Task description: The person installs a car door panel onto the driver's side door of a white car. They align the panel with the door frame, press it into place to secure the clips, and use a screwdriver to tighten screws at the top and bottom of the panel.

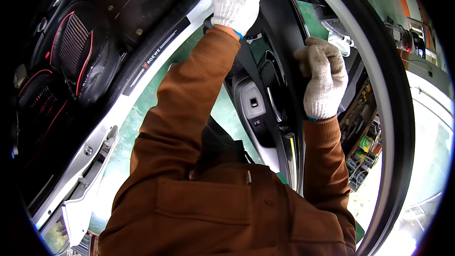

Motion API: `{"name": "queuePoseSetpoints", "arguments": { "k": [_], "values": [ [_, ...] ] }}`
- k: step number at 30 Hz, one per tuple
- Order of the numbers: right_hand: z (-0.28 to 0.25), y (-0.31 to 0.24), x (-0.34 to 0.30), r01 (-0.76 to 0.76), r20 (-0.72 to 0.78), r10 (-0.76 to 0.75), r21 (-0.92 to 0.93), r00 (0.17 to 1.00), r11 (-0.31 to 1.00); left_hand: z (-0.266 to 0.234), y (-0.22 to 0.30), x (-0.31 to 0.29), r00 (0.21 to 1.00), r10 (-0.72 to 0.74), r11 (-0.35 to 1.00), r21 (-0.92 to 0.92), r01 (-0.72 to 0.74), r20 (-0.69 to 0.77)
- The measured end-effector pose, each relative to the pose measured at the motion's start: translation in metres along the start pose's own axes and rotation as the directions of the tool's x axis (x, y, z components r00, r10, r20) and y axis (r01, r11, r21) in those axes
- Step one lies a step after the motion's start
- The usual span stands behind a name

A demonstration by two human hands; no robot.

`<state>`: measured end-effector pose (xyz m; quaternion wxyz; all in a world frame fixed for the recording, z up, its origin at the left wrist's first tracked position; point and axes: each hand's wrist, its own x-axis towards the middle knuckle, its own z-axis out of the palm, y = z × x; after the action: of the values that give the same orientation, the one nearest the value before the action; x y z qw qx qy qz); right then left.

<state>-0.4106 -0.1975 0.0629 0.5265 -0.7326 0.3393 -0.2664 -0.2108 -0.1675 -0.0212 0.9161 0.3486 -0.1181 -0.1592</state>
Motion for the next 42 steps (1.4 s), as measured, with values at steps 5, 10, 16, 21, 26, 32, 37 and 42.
{"name": "queuePoseSetpoints", "arguments": {
  "k": [5,10,16,21,26,32,37,42],
  "values": [
    [0.021,-0.008,0.017,-0.004,-0.107,-0.019,-0.21,0.994,0.978,-0.011,-0.005,0.004,0.999,0.035,0.999,0.037,-0.037,0.038],
    [0.042,-0.041,0.036,0.086,-0.092,-0.104,-0.188,0.99,0.978,-0.024,0.0,0.0,0.993,0.088,0.937,0.331,-0.111,0.083],
    [0.06,-0.061,0.037,0.056,-0.086,-0.085,-0.299,0.993,0.953,-0.03,-0.015,0.003,0.949,0.293,0.874,0.369,-0.316,0.12],
    [0.067,-0.067,0.034,0.007,-0.133,-0.072,-0.436,0.988,0.9,-0.015,0.002,0.001,0.994,0.096,0.972,0.21,-0.106,0.056],
    [0.075,-0.062,0.037,0.082,-0.108,-0.173,-0.569,0.979,0.818,-0.021,-0.018,0.008,0.96,0.275,0.941,0.186,-0.281,0.06],
    [0.073,-0.057,0.037,0.079,-0.139,-0.209,-0.619,0.968,0.781,-0.024,-0.007,0.013,0.908,0.396,0.803,0.429,-0.414,0.136],
    [0.07,-0.057,0.038,0.099,-0.086,-0.223,-0.703,0.971,0.704,-0.02,0.013,0.015,0.846,0.486,0.713,0.46,-0.529,0.218],
    [0.077,-0.057,0.037,0.126,-0.088,-0.252,-0.683,0.964,0.719,-0.021,0.015,0.017,0.837,0.471,0.644,0.54,-0.542,0.278]
  ]
}}
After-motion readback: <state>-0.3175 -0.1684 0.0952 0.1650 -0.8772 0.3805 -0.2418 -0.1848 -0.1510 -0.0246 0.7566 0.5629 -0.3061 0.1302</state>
